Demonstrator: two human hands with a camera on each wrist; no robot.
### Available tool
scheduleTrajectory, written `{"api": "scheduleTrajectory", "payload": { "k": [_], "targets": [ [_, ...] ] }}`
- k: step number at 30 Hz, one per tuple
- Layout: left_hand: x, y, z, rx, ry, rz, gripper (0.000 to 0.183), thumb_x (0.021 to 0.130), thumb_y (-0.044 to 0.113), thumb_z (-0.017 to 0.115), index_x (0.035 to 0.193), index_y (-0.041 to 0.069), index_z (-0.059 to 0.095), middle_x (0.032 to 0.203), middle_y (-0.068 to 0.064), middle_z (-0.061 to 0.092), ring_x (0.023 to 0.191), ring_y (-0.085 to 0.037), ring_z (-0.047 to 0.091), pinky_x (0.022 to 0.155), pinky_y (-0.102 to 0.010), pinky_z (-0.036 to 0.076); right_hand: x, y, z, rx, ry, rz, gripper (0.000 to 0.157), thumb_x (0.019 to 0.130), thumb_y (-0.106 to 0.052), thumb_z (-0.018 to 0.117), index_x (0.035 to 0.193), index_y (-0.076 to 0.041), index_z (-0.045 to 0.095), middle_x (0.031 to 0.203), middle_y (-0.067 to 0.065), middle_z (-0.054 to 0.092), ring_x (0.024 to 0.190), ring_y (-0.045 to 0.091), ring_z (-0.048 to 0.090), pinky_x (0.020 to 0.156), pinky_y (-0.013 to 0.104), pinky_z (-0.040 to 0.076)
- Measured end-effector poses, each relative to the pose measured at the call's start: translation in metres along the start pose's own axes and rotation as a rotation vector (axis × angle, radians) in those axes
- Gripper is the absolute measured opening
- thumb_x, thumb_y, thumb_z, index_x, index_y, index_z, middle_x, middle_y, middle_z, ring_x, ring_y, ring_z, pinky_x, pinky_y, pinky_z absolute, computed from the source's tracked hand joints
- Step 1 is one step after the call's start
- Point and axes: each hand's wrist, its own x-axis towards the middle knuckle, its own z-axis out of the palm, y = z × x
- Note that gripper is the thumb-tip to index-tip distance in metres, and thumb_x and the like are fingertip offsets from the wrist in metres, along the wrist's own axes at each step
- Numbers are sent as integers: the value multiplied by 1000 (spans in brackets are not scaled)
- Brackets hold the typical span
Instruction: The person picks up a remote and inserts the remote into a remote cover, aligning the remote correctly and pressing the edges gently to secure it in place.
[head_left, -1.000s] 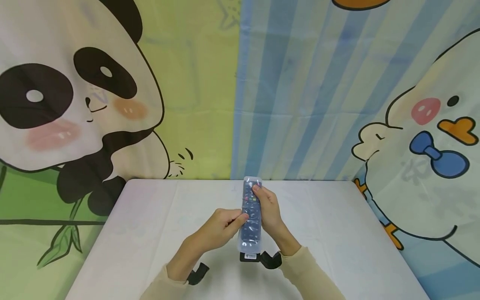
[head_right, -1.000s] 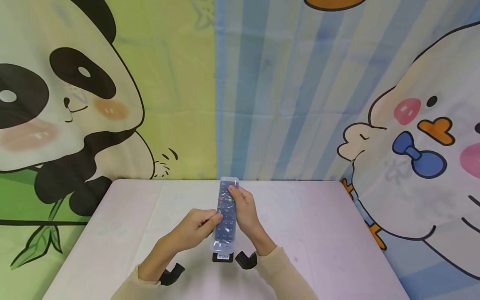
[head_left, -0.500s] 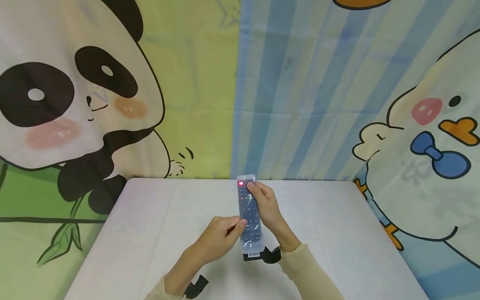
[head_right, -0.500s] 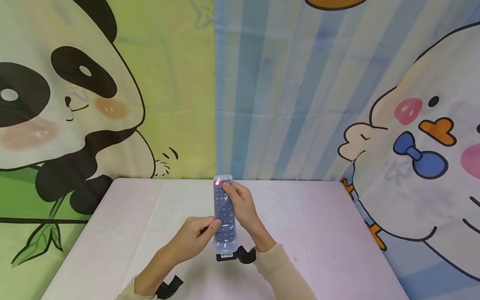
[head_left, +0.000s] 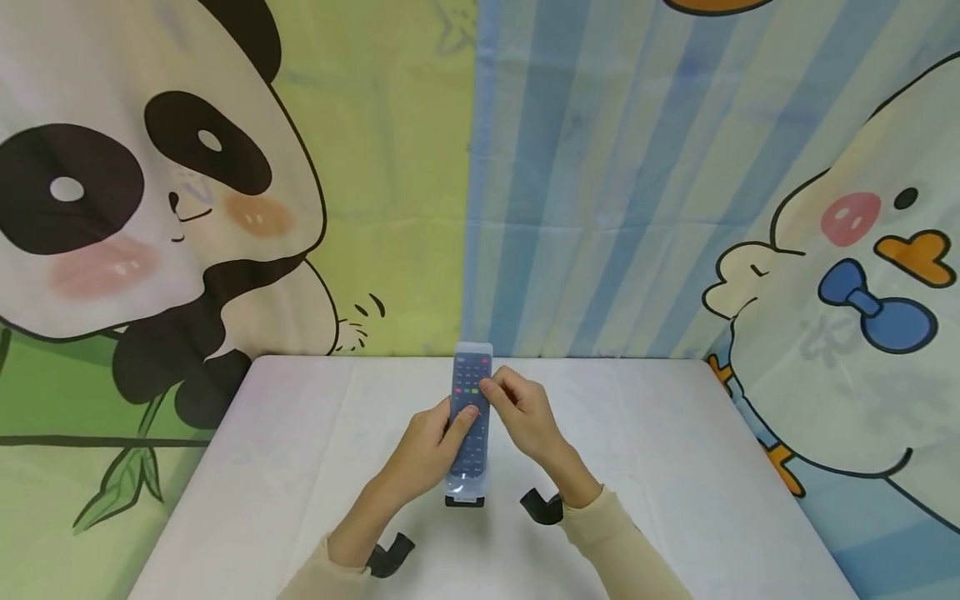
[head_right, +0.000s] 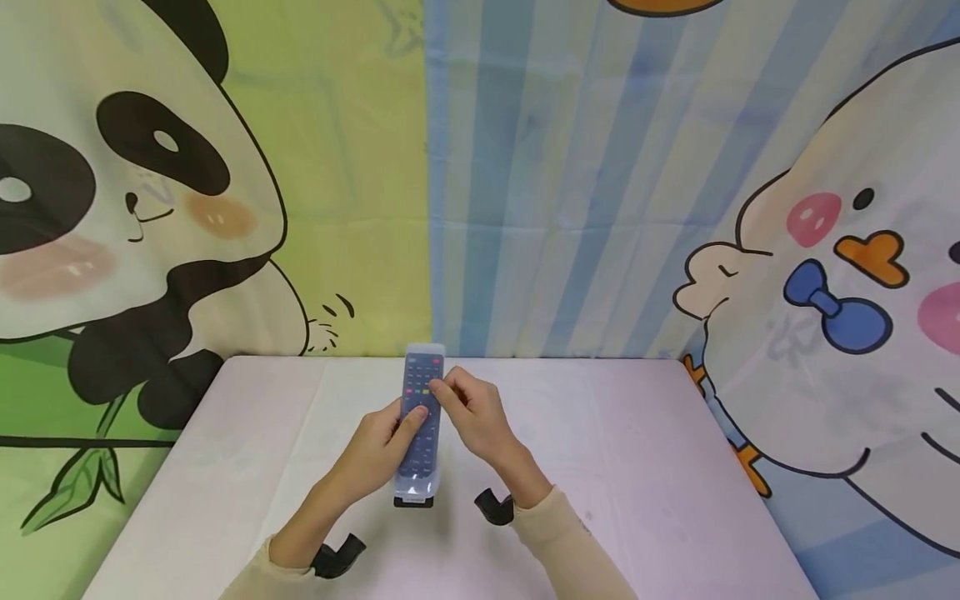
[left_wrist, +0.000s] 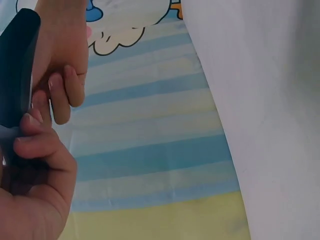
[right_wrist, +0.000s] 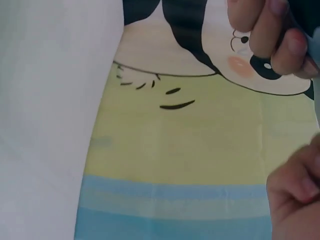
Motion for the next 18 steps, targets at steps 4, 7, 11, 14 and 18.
{"api": "scheduleTrajectory", "payload": {
  "k": [4, 7, 11, 14, 18],
  "targets": [
    [0, 0, -3, -4, 22, -14, 40, 109, 40, 42, 124, 7, 60, 86, 1, 68, 69, -14, 67, 60, -32, 56, 1, -4, -1, 1, -74, -129, 33, 96, 18, 50, 73, -6, 45, 58, 3, 36, 52, 7, 32, 46, 25, 28],
    [-2, 3, -4, -26, 69, -33, 36, 108, 38, 45, 117, 8, 62, 82, 0, 66, 65, -15, 65, 57, -32, 55, 0, 2, 3, -23, -71, -171, 35, 95, 19, 51, 73, -7, 45, 58, 2, 33, 52, 5, 28, 46, 25, 25],
    [-2, 8, -7, -75, 145, -44, 31, 107, 34, 51, 106, 7, 65, 76, -3, 63, 62, -18, 61, 53, -33, 53, -3, 4, 8, -72, -53, -202, 35, 94, 17, 53, 73, -10, 45, 58, -2, 32, 53, 2, 26, 46, 22, 23],
    [-2, 12, -9, -118, 162, -46, 29, 105, 33, 54, 104, 6, 66, 75, -5, 63, 60, -20, 60, 51, -33, 52, -8, 1, 9, -71, -50, -216, 36, 95, 15, 54, 73, -12, 45, 58, -2, 33, 53, 0, 25, 44, 21, 23],
    [-4, 16, -9, -109, 128, -27, 25, 106, 30, 54, 104, 8, 65, 74, -3, 62, 58, -18, 59, 49, -33, 51, -15, -1, 9, 27, -81, -201, 37, 99, 11, 52, 71, -12, 43, 55, 0, 33, 49, 2, 27, 41, 22, 24]
  ]
}}
